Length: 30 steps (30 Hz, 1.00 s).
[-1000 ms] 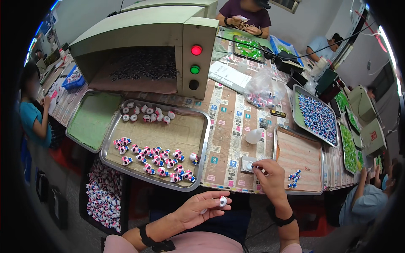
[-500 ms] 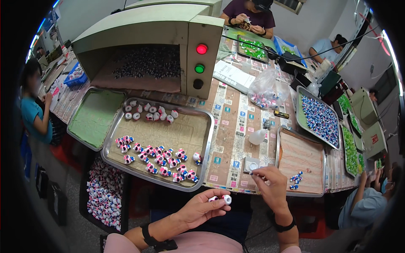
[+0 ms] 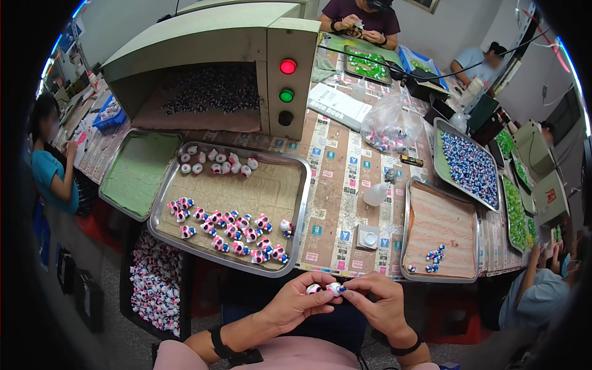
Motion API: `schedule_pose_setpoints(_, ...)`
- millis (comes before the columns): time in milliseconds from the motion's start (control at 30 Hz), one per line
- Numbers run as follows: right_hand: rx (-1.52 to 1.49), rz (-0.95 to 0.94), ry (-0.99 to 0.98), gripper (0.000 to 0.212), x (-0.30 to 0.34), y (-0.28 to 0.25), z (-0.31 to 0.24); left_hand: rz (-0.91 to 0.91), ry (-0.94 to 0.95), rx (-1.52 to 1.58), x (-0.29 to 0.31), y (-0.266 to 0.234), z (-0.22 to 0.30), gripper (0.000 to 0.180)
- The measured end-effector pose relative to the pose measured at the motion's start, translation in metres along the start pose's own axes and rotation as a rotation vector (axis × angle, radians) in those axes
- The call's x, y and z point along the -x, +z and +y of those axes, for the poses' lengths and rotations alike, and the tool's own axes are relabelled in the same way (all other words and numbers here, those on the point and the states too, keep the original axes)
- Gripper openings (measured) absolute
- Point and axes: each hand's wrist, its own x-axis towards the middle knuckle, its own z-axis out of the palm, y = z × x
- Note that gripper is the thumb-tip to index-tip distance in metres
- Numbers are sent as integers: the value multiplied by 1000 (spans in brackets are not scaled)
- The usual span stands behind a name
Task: The person assembles small decorative items by picking white plastic pieces and blue beads from trays and joining them by hand. The assembled items are placed on a tray in front of the workstation.
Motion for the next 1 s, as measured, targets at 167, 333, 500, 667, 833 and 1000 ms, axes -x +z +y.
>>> schedule_pose_setpoints(167, -3, 3, 4, 19, 3, 1, 4, 42, 25, -66, 1, 2, -2, 25)
schedule_pose_setpoints(333, 62, -15, -89, 20, 3, 1, 9, 64, 87, -130, 2, 5, -4, 23)
schedule_pose_setpoints(500, 93, -114, -62, 19, -4, -6, 1, 61, 68, -150, 3, 3, -4, 24)
schedule_pose_setpoints(667, 42, -138, -145, 24, -13, -13, -4, 48, 152, -330, 8, 11, 18, 27)
schedule_pose_setpoints(833, 300, 133, -134, 22, -9, -37, -3, 377, 684, -1077, 9, -1, 72, 22)
schedule_pose_setpoints(1000, 341, 373, 10, 17, 8, -76, 24, 493, 700, -1502, 6, -19, 107, 24)
